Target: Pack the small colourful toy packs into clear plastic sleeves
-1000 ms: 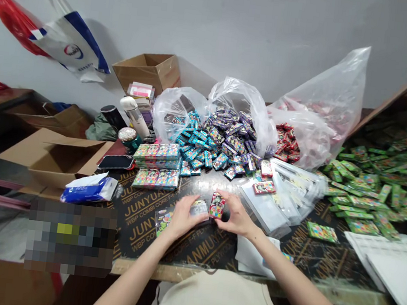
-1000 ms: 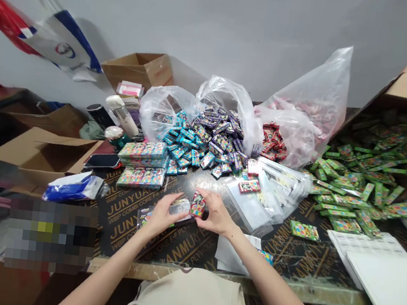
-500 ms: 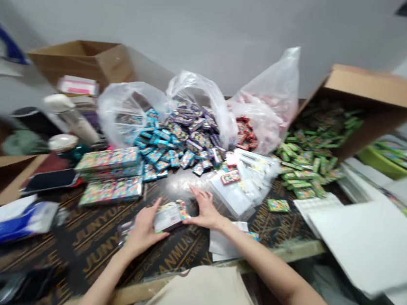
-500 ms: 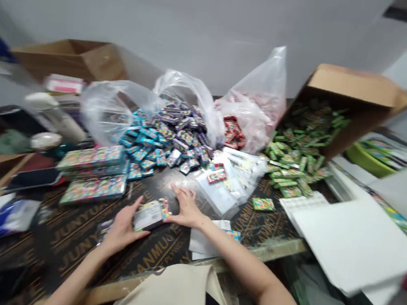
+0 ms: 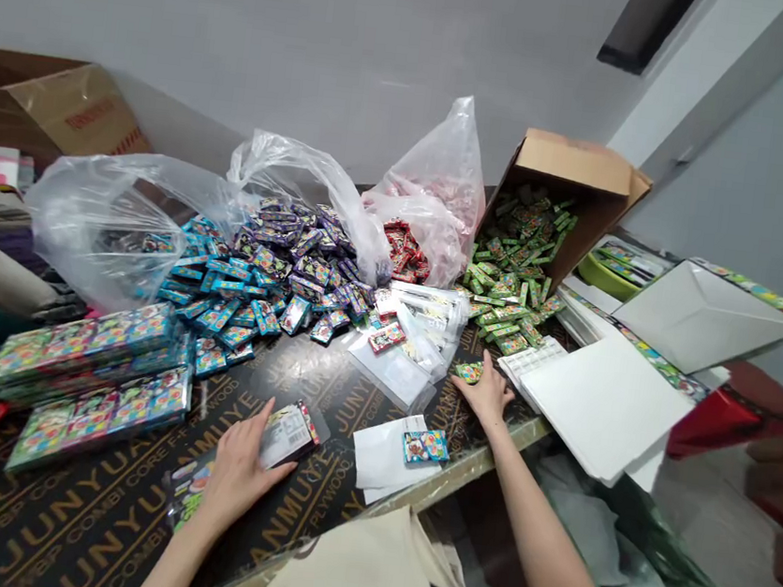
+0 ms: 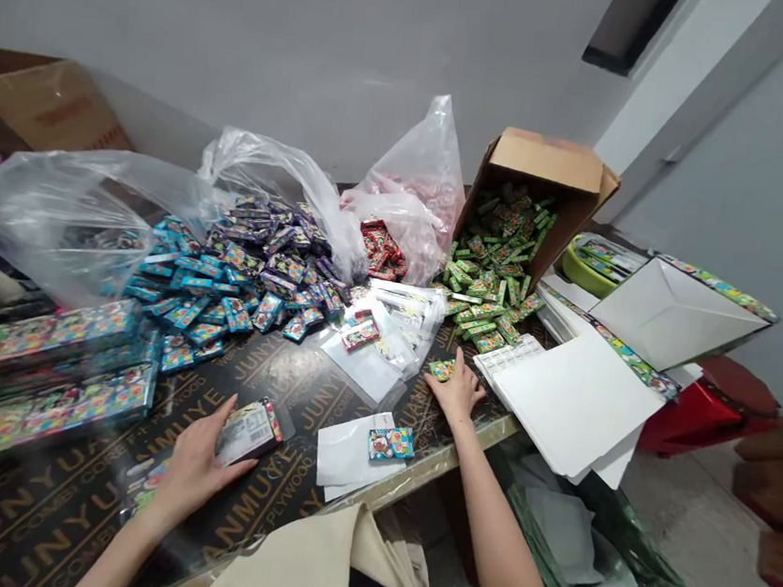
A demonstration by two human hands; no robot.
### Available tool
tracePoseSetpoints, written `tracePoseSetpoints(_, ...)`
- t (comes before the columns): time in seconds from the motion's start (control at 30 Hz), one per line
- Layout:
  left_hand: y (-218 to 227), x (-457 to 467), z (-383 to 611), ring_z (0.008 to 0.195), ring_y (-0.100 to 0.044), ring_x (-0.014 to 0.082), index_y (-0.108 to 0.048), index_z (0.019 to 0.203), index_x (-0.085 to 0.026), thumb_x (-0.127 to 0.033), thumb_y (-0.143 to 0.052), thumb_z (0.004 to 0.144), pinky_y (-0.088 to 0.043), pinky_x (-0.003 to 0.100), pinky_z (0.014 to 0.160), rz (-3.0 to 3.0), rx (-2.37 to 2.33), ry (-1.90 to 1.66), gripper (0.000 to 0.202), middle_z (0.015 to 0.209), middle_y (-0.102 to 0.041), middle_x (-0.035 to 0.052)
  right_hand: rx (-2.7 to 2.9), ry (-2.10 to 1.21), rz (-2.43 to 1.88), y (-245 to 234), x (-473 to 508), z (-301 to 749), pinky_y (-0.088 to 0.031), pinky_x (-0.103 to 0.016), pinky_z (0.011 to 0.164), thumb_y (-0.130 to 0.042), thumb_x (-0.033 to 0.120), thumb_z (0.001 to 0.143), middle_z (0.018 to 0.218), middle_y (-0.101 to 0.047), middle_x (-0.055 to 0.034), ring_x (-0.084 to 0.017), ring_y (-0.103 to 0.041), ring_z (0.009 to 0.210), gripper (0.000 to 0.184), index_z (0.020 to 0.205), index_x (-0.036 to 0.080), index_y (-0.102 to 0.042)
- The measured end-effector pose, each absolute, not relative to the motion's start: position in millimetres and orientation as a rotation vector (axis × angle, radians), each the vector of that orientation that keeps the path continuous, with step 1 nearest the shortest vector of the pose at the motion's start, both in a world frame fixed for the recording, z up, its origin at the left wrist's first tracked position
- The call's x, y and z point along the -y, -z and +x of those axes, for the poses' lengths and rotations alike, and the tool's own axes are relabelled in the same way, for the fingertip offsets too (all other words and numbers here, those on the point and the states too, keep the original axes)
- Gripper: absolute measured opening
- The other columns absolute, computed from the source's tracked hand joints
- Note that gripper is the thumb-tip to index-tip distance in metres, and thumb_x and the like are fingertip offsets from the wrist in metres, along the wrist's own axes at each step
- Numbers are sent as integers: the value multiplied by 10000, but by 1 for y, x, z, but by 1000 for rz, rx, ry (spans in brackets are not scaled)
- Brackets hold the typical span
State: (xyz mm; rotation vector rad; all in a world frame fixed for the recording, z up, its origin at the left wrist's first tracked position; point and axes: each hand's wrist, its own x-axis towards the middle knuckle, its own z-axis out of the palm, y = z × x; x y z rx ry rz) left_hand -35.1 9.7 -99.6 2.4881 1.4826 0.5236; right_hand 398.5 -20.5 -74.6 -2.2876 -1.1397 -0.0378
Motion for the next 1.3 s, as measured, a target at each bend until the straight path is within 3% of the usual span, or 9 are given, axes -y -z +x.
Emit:
tracePoseSetpoints(0.1,91,-6,-24,1029,-494,285,-171,1380,-208,-462,-608,674,-360,436,895,2450,-1453,-548,869,1097,-530,96,1276,27,-2127,70,28,389,-347,-540,892,-610,446,666,1177,-500,-185,-343,-470,1082,776,1320,144,-319)
tracePoseSetpoints(0.23,71,4,-7,1050,-478,277,-128,1392,-192,-423,-658,631,-335,443,937,2385,-1368,-624,955,1129,-522,101,1653,-112,-1664,40,18,321,-348,-420,965,-647,402,670,1291,-429,-120,-279,-432,1149,836,1366,195,-233)
tracePoseSetpoints(0.37,56,14,-4,1108,-439,276,-74,1401,-194,-365,-677,623,-312,447,975,2315,-1330,-665,999,1200,-485,112,2138,-381,-1308,18,11,254,-326,-430,957,-647,343,683,1284,-448,-102,-289,-412,1163,794,1363,219,-257)
tracePoseSetpoints(0.5,47,22,-19,1133,-422,274,-125,1394,-239,-320,-696,613,-333,444,971,2258,-1328,-683,971,1238,-464,98,2400,-497,-1111,15,4,229,-330,-423,932,-651,288,659,1253,-471,-96,-283,-432,1126,767,1342,221,-308)
tracePoseSetpoints(0.73,47,26,-38,1170,-425,257,-116,1393,-221,-336,-721,601,-315,423,1000,2059,-1430,-831,1004,1262,-455,108,2146,-390,-1292,48,-25,237,-293,-452,981,-640,393,698,1297,-443,-137,-295,-381,1209,757,1342,182,-302)
tracePoseSetpoints(0.93,51,33,-35,1172,-421,252,-101,1394,-248,-306,-726,593,-305,441,1007,2059,-1372,-789,1017,1280,-444,93,2245,-647,-1116,51,-30,216,-258,-455,1016,-658,435,696,1396,-338,-128,-270,-283,1295,803,1370,235,-268)
tracePoseSetpoints(1.03,55,38,-32,1163,-419,256,-97,1395,-261,-301,-732,584,-316,449,999,2099,-1284,-731,1031,1269,-450,87,2358,-1030,-804,35,-30,206,-312,-386,1004,-726,422,617,1350,-420,-101,-250,-389,1237,894,1369,237,-280)
tracePoseSetpoints(1.17,59,43,-28,1179,-382,254,-143,1389,-260,-292,-717,602,-321,438,1000,2141,-1220,-732,975,1286,-429,86,2381,-1384,-681,33,-31,201,-438,-296,863,-739,378,599,1127,-620,-57,-218,-587,1000,739,1263,199,-471)
tracePoseSetpoints(1.3,59,47,-21,1158,-395,250,-193,1380,-248,-304,-714,604,-344,427,986,2133,-1148,-721,935,1260,-436,88,2344,-1231,-781,46,-28,196,-478,-255,716,-663,250,695,870,-698,-42,-174,-640,769,365,1046,149,-646)
